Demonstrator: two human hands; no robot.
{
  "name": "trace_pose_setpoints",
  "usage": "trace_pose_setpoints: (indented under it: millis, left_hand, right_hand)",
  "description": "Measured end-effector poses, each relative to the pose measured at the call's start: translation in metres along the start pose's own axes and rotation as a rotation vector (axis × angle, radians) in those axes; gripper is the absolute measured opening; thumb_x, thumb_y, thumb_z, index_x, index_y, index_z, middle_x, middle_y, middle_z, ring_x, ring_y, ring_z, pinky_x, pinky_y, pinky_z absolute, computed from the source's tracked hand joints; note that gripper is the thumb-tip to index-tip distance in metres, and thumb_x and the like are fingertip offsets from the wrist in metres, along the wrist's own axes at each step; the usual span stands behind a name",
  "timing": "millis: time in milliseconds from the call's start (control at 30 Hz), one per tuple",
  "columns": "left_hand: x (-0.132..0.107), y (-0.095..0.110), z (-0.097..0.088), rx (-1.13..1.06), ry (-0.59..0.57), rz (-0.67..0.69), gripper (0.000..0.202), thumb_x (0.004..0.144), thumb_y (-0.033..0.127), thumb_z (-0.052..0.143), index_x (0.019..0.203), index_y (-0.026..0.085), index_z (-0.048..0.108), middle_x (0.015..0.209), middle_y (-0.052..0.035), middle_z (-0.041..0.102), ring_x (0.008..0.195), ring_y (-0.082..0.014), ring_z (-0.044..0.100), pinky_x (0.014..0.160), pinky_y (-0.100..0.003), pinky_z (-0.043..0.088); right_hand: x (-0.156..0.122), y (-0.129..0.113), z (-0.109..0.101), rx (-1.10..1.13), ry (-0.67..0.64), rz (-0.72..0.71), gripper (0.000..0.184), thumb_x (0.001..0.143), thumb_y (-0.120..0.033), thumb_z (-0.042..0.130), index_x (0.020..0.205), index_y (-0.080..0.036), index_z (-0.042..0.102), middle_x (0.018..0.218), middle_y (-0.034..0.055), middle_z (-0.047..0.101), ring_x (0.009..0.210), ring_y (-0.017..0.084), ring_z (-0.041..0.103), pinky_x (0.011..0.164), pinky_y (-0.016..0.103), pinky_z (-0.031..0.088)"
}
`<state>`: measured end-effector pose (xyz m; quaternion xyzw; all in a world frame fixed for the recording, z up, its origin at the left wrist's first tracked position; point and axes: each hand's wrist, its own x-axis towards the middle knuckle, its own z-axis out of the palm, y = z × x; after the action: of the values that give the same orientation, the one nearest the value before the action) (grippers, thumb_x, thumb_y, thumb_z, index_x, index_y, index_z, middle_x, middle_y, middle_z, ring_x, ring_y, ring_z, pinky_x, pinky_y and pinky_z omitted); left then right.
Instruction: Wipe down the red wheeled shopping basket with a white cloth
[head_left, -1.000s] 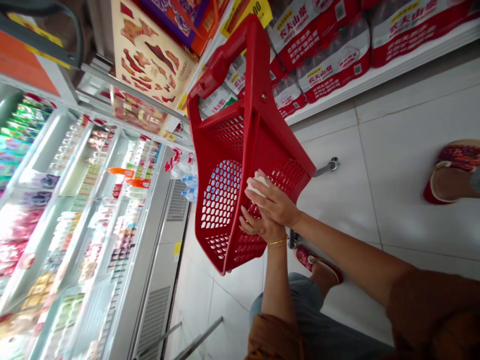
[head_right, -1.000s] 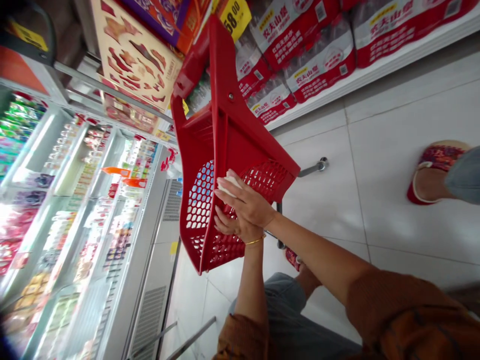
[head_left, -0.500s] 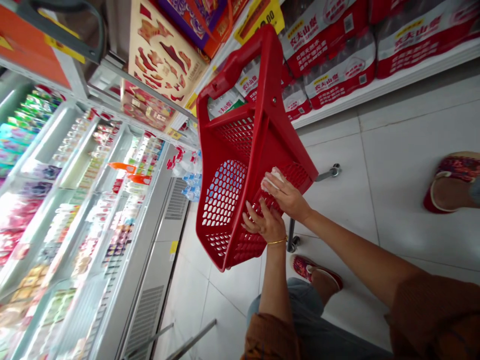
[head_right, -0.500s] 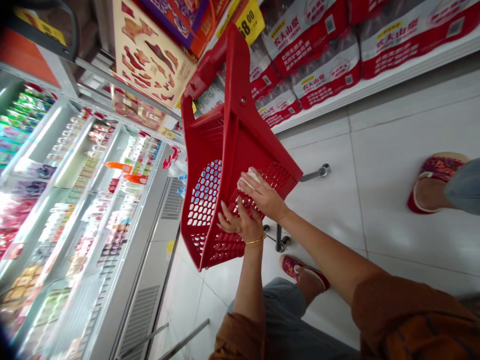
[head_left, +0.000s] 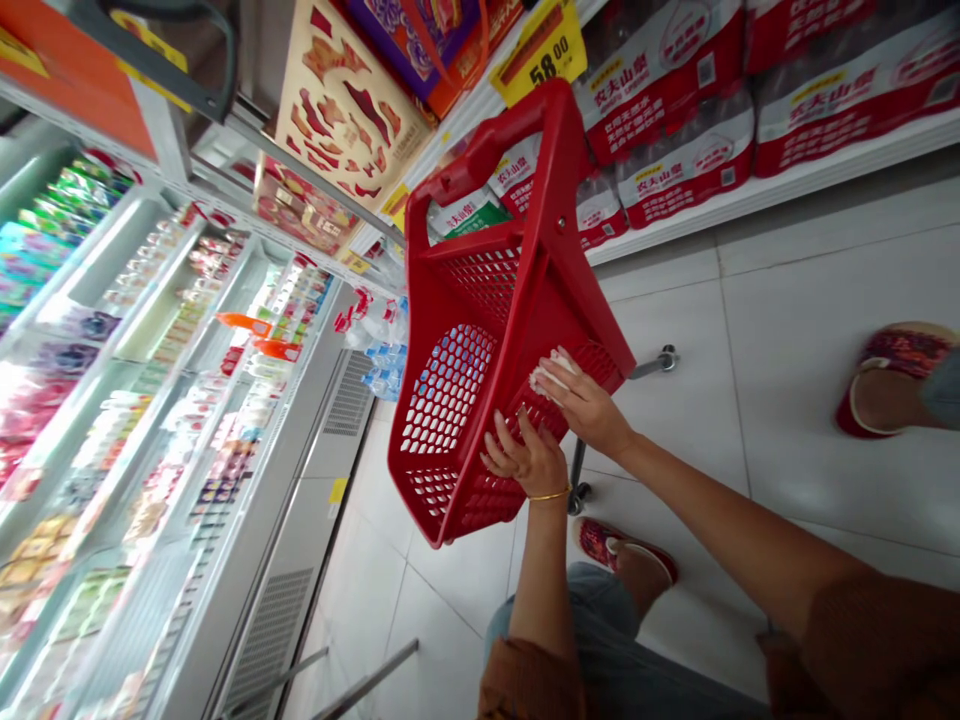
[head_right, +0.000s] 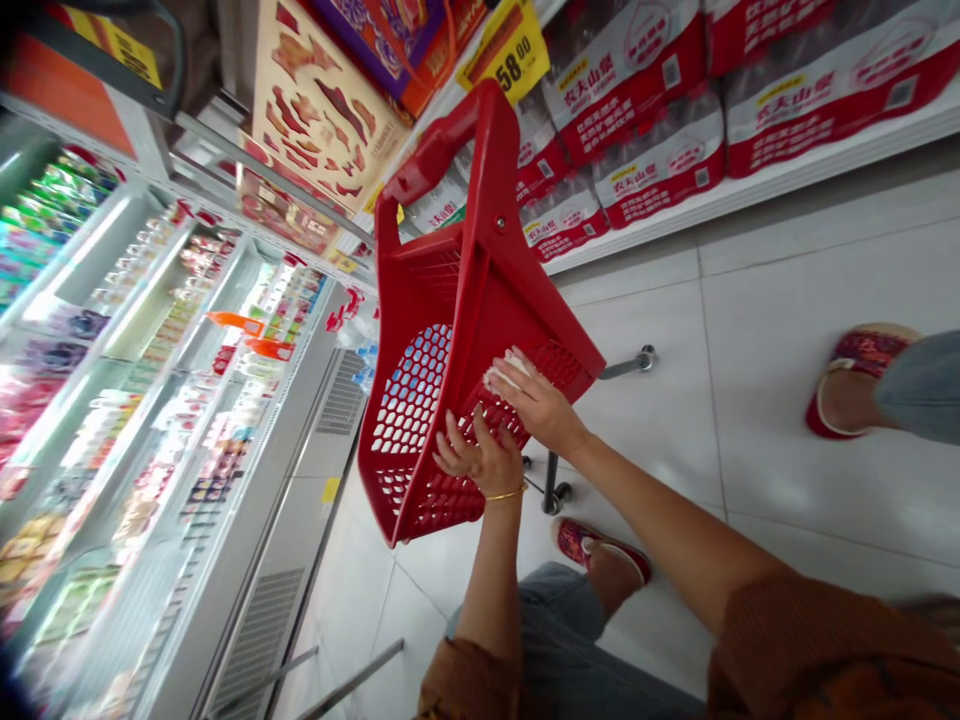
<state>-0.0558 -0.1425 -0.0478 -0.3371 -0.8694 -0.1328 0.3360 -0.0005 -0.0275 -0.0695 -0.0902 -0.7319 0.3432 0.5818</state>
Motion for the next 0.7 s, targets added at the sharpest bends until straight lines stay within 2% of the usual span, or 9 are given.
trace_pose_setpoints:
  millis: [133,267,333,533,633,700]
  left_hand:
    - [0.001,0.007,-0.006,-0.008,-0.033,-0.003,0.035,0.086,0.042,0.054,0.115,0.027,0.066,0.136,-0.0144,0.049,0.135,-0.0362,0.025,0.11,-0.064,0.01]
    - [0.002,0.016,-0.012,-0.004,-0.077,0.045,0.046,0.083,0.043,0.057,0.127,0.029,0.058,0.142,-0.0136,0.042,0.137,-0.0401,0.017,0.108,-0.068,0.003]
    - [0.004,0.019,-0.014,-0.006,-0.072,0.058,0.047,0.083,0.042,0.057,0.128,0.029,0.057,0.143,-0.0132,0.042,0.137,-0.04,0.018,0.108,-0.068,0.003]
    - [0.018,0.025,-0.015,-0.06,-0.065,0.0,0.033,0.088,0.044,0.053,0.116,0.034,0.066,0.134,-0.0102,0.054,0.133,-0.0348,0.03,0.11,-0.063,0.01]
    - [0.027,0.028,-0.015,-0.088,-0.084,-0.032,0.028,0.089,0.044,0.052,0.107,0.032,0.07,0.133,-0.0103,0.056,0.133,-0.0353,0.031,0.109,-0.064,0.013]
    - [0.032,0.029,-0.016,-0.09,-0.078,-0.007,0.026,0.09,0.042,0.052,0.104,0.031,0.071,0.134,-0.0099,0.055,0.135,-0.0346,0.031,0.11,-0.063,0.014]
  right_hand:
    - [0.001,-0.009,-0.004,0.018,0.001,0.035,0.046,0.095,-0.015,0.039,0.14,-0.024,0.042,0.144,0.009,0.046,0.142,0.025,0.026,0.113,0.054,0.034]
    - [0.002,-0.013,-0.005,0.022,-0.002,0.053,0.046,0.095,-0.016,0.038,0.14,-0.024,0.042,0.145,0.0083,0.044,0.143,0.025,0.021,0.114,0.054,0.032]
    - [0.002,-0.014,-0.006,0.023,-0.002,0.052,0.046,0.095,-0.017,0.039,0.141,-0.023,0.041,0.146,0.0088,0.043,0.143,0.026,0.02,0.115,0.054,0.032]
    - [0.007,-0.017,-0.012,0.012,-0.004,0.08,0.044,0.096,-0.019,0.036,0.14,-0.024,0.043,0.146,0.0071,0.043,0.143,0.024,0.021,0.116,0.052,0.031]
    - [0.011,-0.021,-0.015,0.014,0.016,0.083,0.045,0.097,-0.019,0.036,0.14,-0.025,0.042,0.147,0.006,0.042,0.143,0.024,0.021,0.116,0.051,0.031]
    - [0.016,-0.024,-0.015,0.015,0.04,0.066,0.045,0.096,-0.019,0.037,0.141,-0.025,0.04,0.147,0.0056,0.042,0.143,0.024,0.021,0.116,0.051,0.031]
